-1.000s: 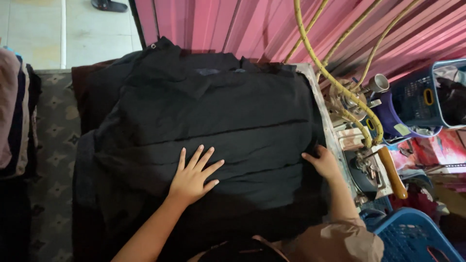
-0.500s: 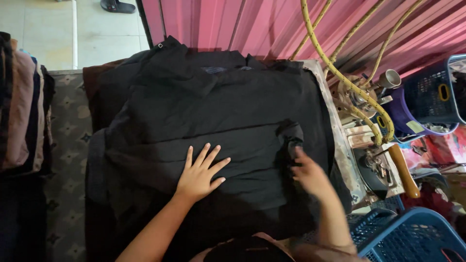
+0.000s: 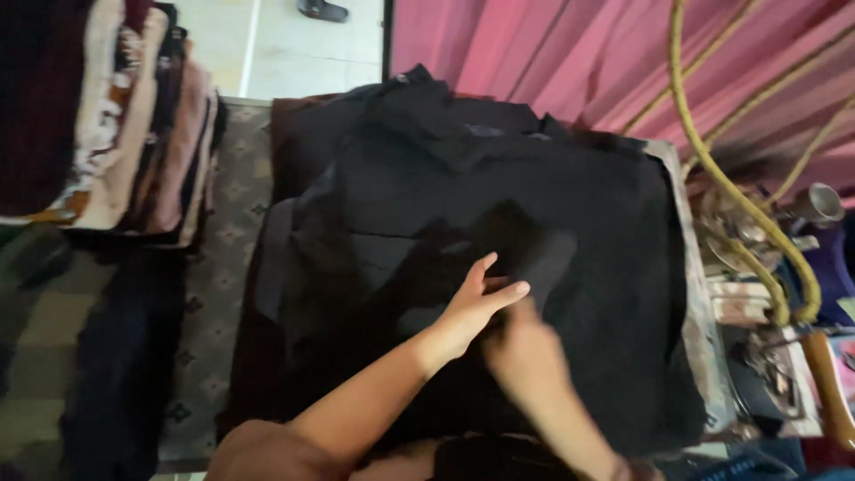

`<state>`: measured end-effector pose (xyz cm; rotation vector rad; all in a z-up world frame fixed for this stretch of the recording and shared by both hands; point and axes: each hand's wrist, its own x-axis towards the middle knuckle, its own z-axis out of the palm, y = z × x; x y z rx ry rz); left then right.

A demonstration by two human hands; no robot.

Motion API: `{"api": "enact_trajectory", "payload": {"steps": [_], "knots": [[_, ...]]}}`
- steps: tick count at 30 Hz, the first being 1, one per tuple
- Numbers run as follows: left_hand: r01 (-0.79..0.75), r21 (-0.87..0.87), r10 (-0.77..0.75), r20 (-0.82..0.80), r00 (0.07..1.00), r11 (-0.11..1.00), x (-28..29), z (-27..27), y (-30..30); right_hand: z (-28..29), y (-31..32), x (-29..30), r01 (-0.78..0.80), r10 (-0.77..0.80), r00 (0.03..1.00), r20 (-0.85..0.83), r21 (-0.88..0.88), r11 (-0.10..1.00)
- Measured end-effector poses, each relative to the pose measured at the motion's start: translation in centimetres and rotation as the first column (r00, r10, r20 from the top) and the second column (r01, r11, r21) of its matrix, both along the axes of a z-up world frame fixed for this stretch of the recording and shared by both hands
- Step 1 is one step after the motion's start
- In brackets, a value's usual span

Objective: The person folds various garments, including a pair of dark shorts, a plaid shirt, and several black t-shirts, on a table. The person smooths each item and folds it into a neat stack, placing the finished items on the left side of the table.

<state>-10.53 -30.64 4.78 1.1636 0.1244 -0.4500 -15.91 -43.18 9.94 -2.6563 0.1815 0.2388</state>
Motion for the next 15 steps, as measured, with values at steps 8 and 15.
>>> {"api": "enact_trajectory", "payload": {"steps": [8,15], "knots": [[-0.273,-0.134,0.266,-0.064,0.962,0.953,0.2,-8.4,11.7,-0.6,8.0,-3.5,-0.554,0.557,0.828,0.067,0.256,0.792],[-0.246,0.852,0.119,0.216,0.969,0.463,1.0,4.4,16.9,-8.6,9.9,-4.7,-0.751,0.706,0.648,0.285,0.391,0.532]]}}
